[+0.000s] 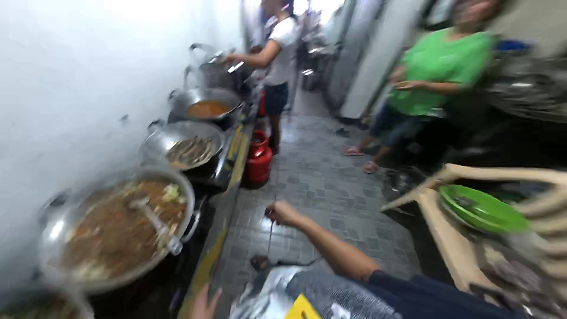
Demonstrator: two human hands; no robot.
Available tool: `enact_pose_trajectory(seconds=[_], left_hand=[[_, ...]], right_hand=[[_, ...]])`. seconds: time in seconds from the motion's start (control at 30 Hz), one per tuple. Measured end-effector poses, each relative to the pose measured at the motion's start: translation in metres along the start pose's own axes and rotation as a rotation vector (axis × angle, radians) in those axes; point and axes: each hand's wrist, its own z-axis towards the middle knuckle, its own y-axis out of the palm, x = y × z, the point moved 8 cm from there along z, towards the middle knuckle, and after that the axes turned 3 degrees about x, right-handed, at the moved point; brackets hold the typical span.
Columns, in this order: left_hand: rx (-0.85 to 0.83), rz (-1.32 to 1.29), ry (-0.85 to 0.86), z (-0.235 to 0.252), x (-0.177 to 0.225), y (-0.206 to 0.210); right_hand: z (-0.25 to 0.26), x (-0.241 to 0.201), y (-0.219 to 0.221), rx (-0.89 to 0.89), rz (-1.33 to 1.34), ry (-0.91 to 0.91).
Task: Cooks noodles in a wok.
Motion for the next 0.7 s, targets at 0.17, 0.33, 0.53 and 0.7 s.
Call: enact_pose_trajectory(seconds=[0.17,0.33,0.53,0.7], left_hand=[[0.212,-0.362,-0.294,-0.009,0.005,-0.004],[0.341,-0.505,-0.429,-0.050,-0.013,0.037],[0.382,-0.507,-0.665,-0.095,-0.037,0.056],[0.297,-0.364,-0.766,-0.110,-0.061,0.054]], right_hand=[[0.076,-0.060,-0.005,-0.047,-0.333,-0.361],[0.055,-0.189,0.059,-0.129,-0.422,-0.678],[0.072,-0.245,0.198,-0.315,-0.785,-0.742],[0.089,-0.250,0.221,-0.328,-0.882,-0.613]])
